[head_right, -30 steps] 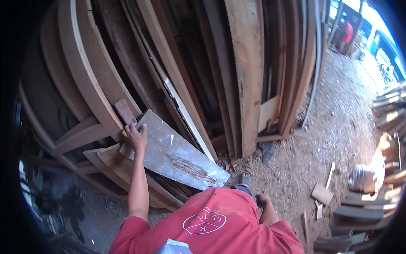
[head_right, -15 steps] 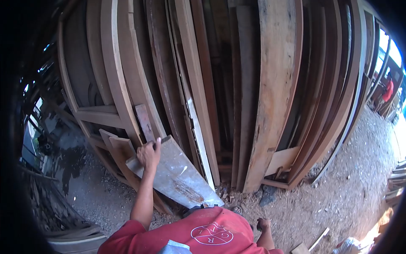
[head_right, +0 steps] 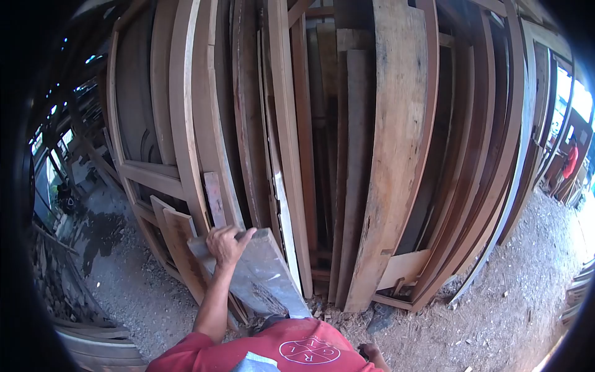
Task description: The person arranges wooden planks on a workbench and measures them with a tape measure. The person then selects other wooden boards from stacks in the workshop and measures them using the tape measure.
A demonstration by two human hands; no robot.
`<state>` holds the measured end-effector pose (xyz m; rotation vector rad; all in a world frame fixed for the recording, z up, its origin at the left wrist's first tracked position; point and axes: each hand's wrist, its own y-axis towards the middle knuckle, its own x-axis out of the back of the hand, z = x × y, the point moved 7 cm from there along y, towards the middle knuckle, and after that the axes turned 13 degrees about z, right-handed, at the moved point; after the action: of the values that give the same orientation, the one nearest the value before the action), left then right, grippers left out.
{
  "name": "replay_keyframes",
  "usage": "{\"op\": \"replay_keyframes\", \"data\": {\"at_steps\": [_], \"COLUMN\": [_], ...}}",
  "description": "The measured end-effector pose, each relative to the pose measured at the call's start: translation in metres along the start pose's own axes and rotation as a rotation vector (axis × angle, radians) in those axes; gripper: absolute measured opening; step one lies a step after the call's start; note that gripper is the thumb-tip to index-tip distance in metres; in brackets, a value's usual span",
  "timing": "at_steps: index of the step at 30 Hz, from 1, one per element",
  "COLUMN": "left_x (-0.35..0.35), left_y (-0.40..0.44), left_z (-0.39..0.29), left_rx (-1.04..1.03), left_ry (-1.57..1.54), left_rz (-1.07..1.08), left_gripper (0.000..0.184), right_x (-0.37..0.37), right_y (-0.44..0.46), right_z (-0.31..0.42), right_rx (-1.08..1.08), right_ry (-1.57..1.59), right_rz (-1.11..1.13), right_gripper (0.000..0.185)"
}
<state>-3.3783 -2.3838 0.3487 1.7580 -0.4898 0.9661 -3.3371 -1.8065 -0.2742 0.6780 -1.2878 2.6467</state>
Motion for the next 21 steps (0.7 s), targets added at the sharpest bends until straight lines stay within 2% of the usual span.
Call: {"op": "replay_keyframes", "data": {"at_steps": [2, 3, 4, 5, 6, 7, 8, 10, 11, 12, 17, 19, 20, 21], "left_x": [0.008, 0.004, -0.006, -0.018, -0.037, -0.068, -0.097, -0.136, -0.148, -0.164, -0.209, -0.219, -0.229, -0.24], "left_y": [0.021, 0.033, 0.048, 0.056, 0.058, 0.061, 0.063, 0.068, 0.076, 0.085, 0.114, 0.114, 0.112, 0.11], "left_z": [-0.015, -0.018, -0.017, -0.02, -0.019, -0.014, -0.01, -0.012, -0.011, -0.014, -0.037, -0.037, -0.034, -0.032], "left_rx": [-0.043, -0.042, -0.064, -0.091, -0.092, -0.085, -0.073, -0.08, -0.039, -0.047, -0.041, 0.076, 0.158, 0.164], "left_ry": [-0.049, -0.049, -0.047, -0.044, -0.041, -0.064, -0.085, -0.083, -0.007, 0.019, 0.042, 0.104, 0.098, 0.101], "left_rz": [-0.033, -0.029, -0.018, -0.013, -0.02, 0.064, 0.146, 0.048, 0.144, 0.177, 0.285, 0.139, 0.136, 0.128], "left_gripper": [0.055, 0.055, 0.056, 0.056, 0.056, 0.058, 0.06, 0.069, 0.068, 0.067, 0.06, 0.054, 0.046, 0.046], "right_x": [-0.016, -0.006, 0.02, 0.037, 0.06, 0.078, 0.074, 0.096, 0.104, 0.108, 0.086, 0.087, 0.094, 0.102], "right_y": [0.015, 0.002, -0.018, -0.034, -0.056, -0.067, -0.061, -0.071, -0.077, -0.074, -0.08, -0.071, -0.067, -0.066], "right_z": [-0.032, -0.021, -0.02, -0.021, -0.011, -0.007, -0.019, -0.018, -0.013, -0.02, -0.004, 0.011, 0.019, 0.027], "right_rx": [-0.015, -0.016, -0.178, -0.241, -0.27, -0.197, -0.29, -0.183, -0.156, -0.15, -0.223, -0.229, -0.224, -0.213], "right_ry": [-0.096, -0.095, 0.281, 0.553, 0.821, 0.975, 1.498, 1.49, 1.466, 1.307, 1.305, 1.358, 1.38, 1.403], "right_rz": [0.015, 0.019, -0.088, -0.233, -0.416, -0.629, -0.675, -0.786, -0.822, -0.83, -0.73, -0.679, -0.656, -0.635], "right_gripper": [0.033, 0.033, 0.032, 0.03, 0.03, 0.03, 0.025, 0.026, 0.027, 0.03, 0.028, 0.028, 0.028, 0.027]}}
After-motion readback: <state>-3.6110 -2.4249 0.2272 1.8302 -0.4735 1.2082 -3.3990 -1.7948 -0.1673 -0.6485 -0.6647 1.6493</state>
